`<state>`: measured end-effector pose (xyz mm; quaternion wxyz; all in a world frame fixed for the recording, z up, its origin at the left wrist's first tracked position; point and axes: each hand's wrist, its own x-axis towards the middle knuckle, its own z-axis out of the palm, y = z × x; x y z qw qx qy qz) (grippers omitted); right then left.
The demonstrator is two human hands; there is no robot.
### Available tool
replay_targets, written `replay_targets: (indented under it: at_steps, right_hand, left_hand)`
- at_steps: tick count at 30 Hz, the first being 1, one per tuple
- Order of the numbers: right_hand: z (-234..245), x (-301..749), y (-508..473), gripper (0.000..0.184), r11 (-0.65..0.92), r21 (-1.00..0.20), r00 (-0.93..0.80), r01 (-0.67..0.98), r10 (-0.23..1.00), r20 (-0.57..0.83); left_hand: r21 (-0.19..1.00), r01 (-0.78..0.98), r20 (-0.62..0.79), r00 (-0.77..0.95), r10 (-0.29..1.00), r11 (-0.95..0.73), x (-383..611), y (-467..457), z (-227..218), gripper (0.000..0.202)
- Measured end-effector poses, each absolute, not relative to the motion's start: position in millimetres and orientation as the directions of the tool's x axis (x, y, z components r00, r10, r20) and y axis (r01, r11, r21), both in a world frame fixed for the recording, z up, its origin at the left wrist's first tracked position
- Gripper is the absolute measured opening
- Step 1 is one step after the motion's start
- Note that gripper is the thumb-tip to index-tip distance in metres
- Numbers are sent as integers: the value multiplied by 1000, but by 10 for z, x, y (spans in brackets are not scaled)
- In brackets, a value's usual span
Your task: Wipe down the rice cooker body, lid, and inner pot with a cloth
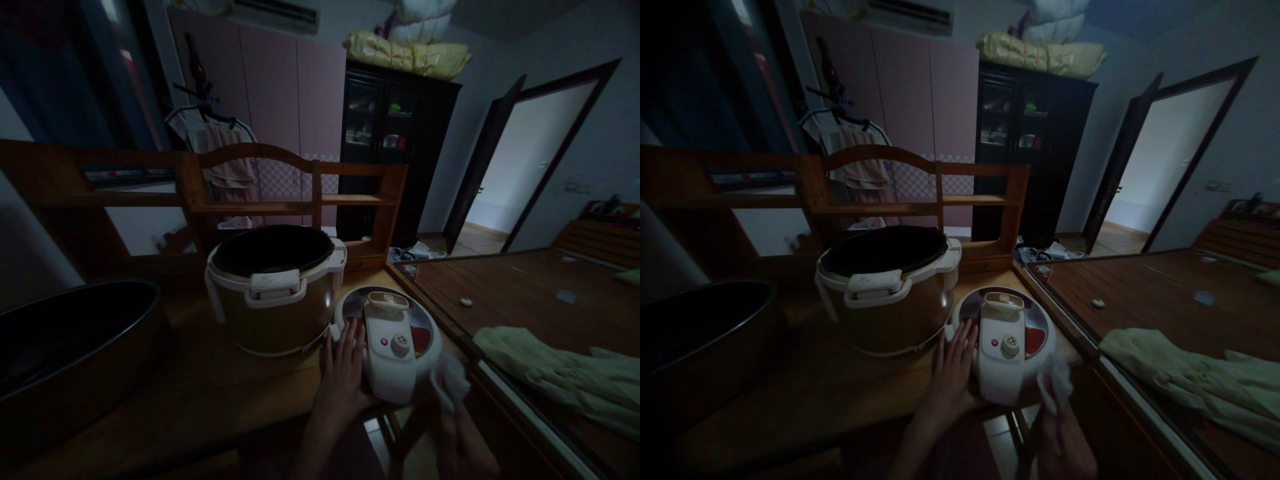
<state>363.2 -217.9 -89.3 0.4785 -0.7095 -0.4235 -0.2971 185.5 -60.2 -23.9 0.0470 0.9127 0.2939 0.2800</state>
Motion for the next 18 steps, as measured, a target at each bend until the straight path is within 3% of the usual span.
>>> replay_targets:
  at_steps: [2, 4, 6, 10, 14, 18]
  right_hand:
    - [-878, 3860, -2167, 54, -366, -704, 785, 609, 150, 601]
    - [-740, 4088, -2117, 64, -386, -819, 904, 425, 136, 406]
    - [-515, 4298, -2039, 63, -362, -840, 914, 404, 195, 355]
    - [-15, 4624, -1776, 60, -315, -821, 874, 476, 275, 401]
    - [298, 4772, -1359, 59, -254, -754, 742, 605, 524, 419]
    - [306, 4706, -1075, 54, -132, -757, 589, 640, 716, 374]
  left_hand:
    - [251, 513, 491, 664, 565, -821, 1861, -597, -242, 109]
    - [252, 511, 494, 662, 564, -822, 1863, -594, -244, 110]
    - [256, 507, 489, 667, 563, -823, 1860, -591, -246, 111]
    - [262, 507, 487, 665, 566, -821, 1850, -583, -263, 112]
    - [257, 503, 498, 663, 559, -825, 1854, -579, -278, 115]
    - [259, 512, 502, 653, 567, -819, 1861, -590, -268, 119]
